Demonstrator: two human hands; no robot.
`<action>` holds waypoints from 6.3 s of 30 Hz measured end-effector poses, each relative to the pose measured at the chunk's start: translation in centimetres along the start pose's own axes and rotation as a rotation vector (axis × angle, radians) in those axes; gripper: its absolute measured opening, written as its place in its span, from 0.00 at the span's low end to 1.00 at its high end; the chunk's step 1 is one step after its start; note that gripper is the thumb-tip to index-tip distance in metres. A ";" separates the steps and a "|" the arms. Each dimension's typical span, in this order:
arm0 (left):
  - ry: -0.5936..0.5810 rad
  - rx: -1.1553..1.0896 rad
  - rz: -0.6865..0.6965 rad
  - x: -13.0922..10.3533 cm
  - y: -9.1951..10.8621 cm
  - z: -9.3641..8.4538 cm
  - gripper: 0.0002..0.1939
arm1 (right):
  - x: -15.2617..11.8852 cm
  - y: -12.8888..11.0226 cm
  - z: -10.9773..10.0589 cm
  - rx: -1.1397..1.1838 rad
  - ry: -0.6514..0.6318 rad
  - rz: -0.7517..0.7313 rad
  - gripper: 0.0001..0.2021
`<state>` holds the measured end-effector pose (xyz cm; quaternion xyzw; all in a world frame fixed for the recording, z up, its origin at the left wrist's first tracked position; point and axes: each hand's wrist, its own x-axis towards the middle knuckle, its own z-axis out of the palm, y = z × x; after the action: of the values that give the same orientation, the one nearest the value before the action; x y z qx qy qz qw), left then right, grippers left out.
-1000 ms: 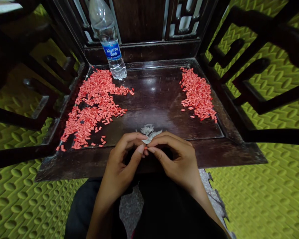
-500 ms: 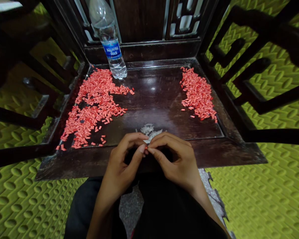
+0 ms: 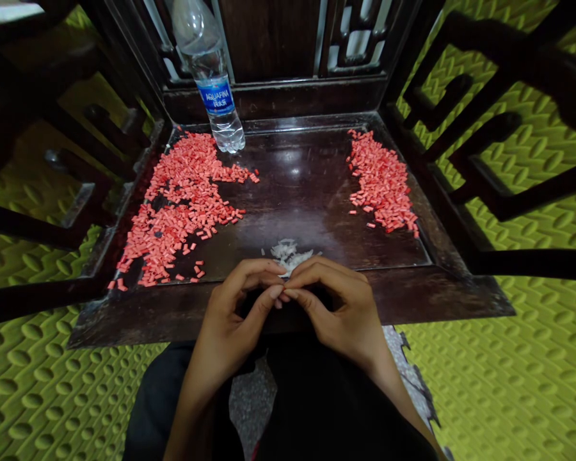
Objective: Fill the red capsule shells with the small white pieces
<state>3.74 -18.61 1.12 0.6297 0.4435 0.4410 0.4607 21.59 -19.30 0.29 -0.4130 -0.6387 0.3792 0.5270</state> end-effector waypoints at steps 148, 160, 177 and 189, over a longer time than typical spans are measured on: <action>0.264 -0.444 -0.226 -0.9 -0.6 2.9 0.02 | -0.1 -0.1 -0.4 0.161 0.015 0.058 0.11; 0.241 -0.415 -0.182 -0.6 -0.4 2.9 0.05 | -0.1 0.2 -0.4 0.150 -0.011 0.062 0.08; 0.259 -0.373 -0.142 -0.6 -0.3 3.1 0.05 | 0.2 0.0 -0.3 0.106 0.023 0.063 0.06; 0.305 -0.463 -0.206 -0.8 -0.6 3.0 0.06 | 1.0 -0.4 -0.8 -0.002 -0.056 0.086 0.09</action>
<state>6.39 -19.79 -0.18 0.3860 0.4567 0.5711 0.5624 22.22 -18.49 1.12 -0.4297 -0.6353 0.4123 0.4917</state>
